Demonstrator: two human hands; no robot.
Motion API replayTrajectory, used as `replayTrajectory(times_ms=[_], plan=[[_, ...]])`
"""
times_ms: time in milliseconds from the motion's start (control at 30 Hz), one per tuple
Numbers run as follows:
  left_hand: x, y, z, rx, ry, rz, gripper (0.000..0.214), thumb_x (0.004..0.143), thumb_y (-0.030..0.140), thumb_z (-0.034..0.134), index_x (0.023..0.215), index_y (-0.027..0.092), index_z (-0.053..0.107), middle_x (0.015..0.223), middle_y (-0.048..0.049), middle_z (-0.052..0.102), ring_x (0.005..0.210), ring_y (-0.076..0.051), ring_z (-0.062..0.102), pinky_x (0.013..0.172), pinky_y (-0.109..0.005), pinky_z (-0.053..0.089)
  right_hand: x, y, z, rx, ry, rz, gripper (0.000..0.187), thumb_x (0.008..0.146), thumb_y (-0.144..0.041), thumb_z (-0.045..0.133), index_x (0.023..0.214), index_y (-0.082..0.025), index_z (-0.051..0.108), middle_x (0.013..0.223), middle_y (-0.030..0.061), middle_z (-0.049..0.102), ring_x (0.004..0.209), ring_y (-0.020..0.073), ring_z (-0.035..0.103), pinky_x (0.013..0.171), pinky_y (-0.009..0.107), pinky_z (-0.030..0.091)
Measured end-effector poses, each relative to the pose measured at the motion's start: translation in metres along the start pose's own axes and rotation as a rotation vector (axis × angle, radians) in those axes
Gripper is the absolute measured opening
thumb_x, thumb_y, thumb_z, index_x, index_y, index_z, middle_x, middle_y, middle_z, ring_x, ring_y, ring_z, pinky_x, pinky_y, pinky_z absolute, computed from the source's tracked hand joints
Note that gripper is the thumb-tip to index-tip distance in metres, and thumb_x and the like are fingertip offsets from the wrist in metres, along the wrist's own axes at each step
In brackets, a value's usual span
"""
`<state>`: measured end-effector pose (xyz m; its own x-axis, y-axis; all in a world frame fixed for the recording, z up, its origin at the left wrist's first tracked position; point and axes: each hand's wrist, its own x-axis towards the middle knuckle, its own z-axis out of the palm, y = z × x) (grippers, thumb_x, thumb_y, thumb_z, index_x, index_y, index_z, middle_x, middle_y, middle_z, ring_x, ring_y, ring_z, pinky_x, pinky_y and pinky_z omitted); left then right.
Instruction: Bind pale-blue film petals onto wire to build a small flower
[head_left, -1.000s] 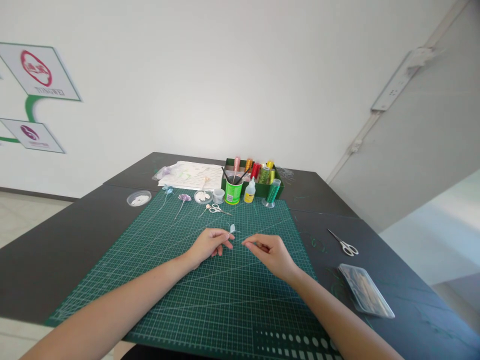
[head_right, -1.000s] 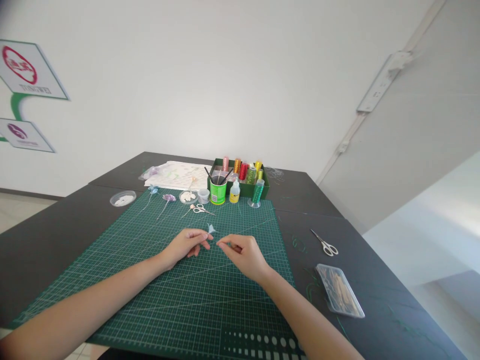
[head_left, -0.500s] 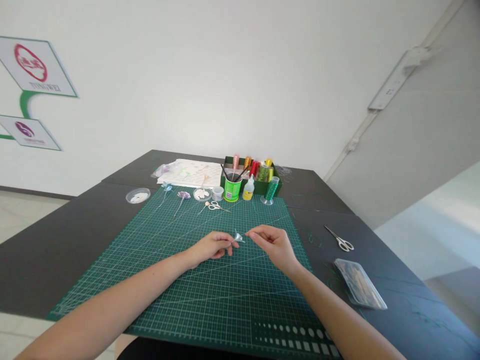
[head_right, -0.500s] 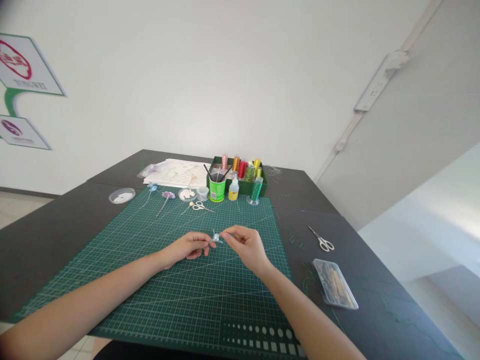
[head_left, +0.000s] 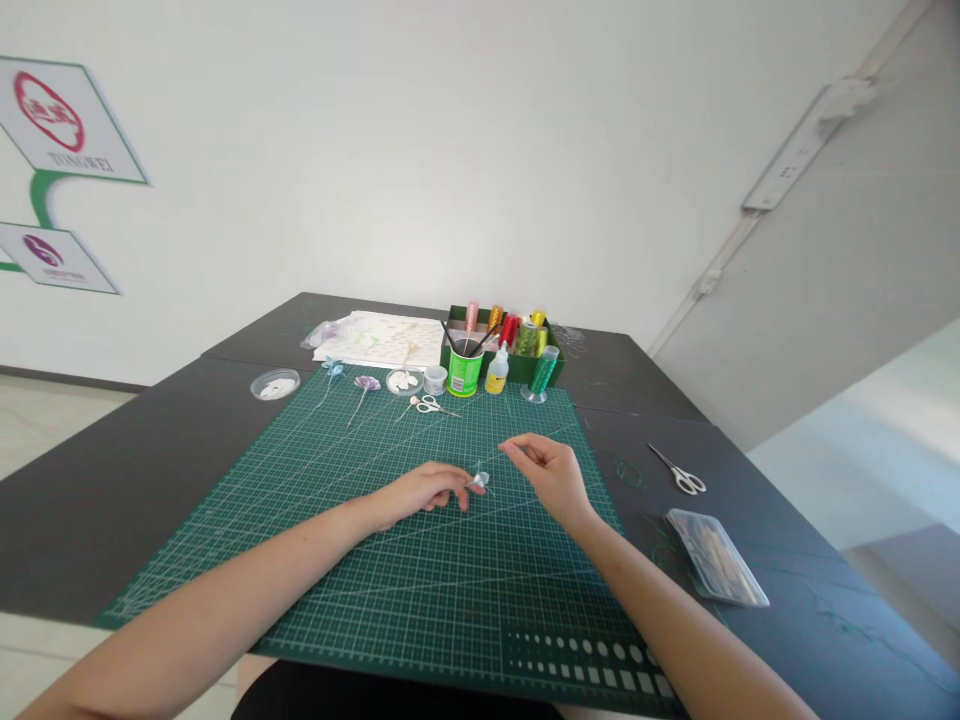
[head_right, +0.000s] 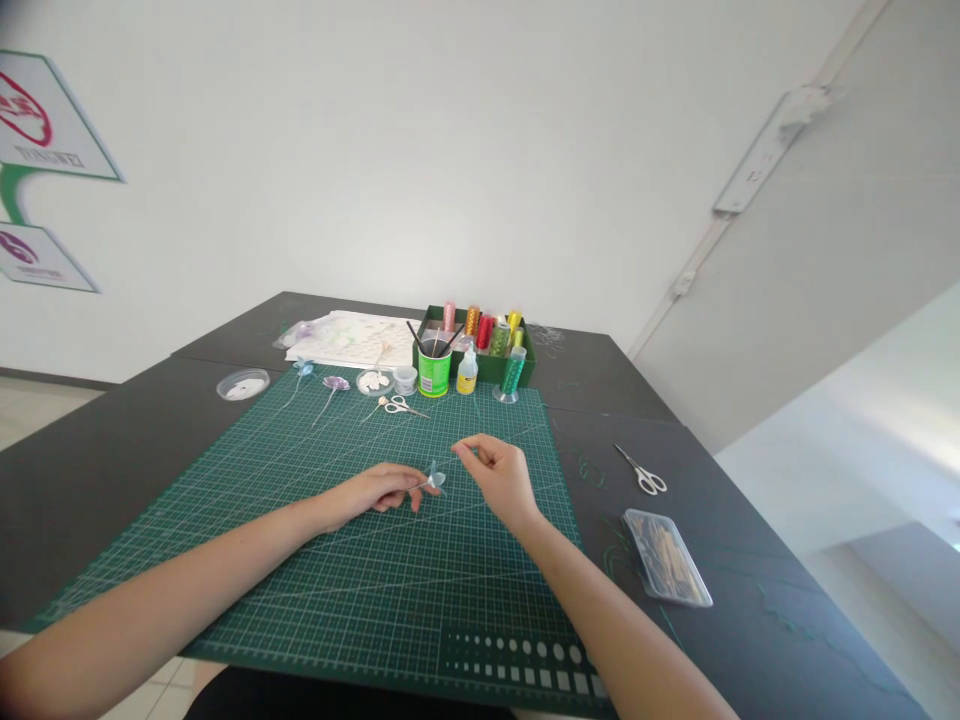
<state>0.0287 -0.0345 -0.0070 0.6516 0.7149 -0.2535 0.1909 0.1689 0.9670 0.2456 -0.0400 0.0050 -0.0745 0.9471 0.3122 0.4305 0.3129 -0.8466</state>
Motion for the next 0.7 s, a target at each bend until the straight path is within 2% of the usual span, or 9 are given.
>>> replayTrajectory(times_ms=[200, 500, 700], plan=[[0.0002, -0.0037, -0.0007, 0.018, 0.056, -0.011, 0.045, 0.086, 0.048, 0.048, 0.105, 0.014, 0.071, 0.073, -0.0020, 0.057, 0.054, -0.009, 0.032, 0.046, -0.021, 0.022, 0.0003, 0.0001, -0.0004, 0.000, 0.015, -0.001, 0.032, 0.081, -0.045, 0.058, 0.074, -0.017, 0.070, 0.048, -0.0065, 0.027, 0.047, 0.0097, 0.026, 0.047, 0.025, 0.025], [0.0005, -0.0035, -0.0019, -0.052, 0.124, -0.015, 0.041, 0.083, 0.047, 0.053, 0.102, 0.015, 0.070, 0.073, -0.0008, 0.055, 0.052, -0.007, 0.027, 0.045, -0.021, 0.018, 0.0001, 0.0023, -0.0015, -0.005, 0.032, -0.004, 0.032, 0.081, -0.045, 0.059, 0.074, -0.016, 0.070, 0.050, -0.0067, 0.025, 0.048, 0.0097, 0.024, 0.048, 0.025, 0.023], [-0.0004, -0.0005, -0.0040, -0.152, 0.122, -0.027, 0.041, 0.084, 0.046, 0.053, 0.104, 0.014, 0.070, 0.072, 0.0001, 0.051, 0.050, -0.006, 0.022, 0.045, -0.022, 0.013, -0.0014, -0.0019, -0.0027, 0.016, 0.052, -0.008, 0.030, 0.082, -0.044, 0.059, 0.074, -0.017, 0.070, 0.049, -0.0067, 0.025, 0.048, 0.0098, 0.025, 0.049, 0.025, 0.023]])
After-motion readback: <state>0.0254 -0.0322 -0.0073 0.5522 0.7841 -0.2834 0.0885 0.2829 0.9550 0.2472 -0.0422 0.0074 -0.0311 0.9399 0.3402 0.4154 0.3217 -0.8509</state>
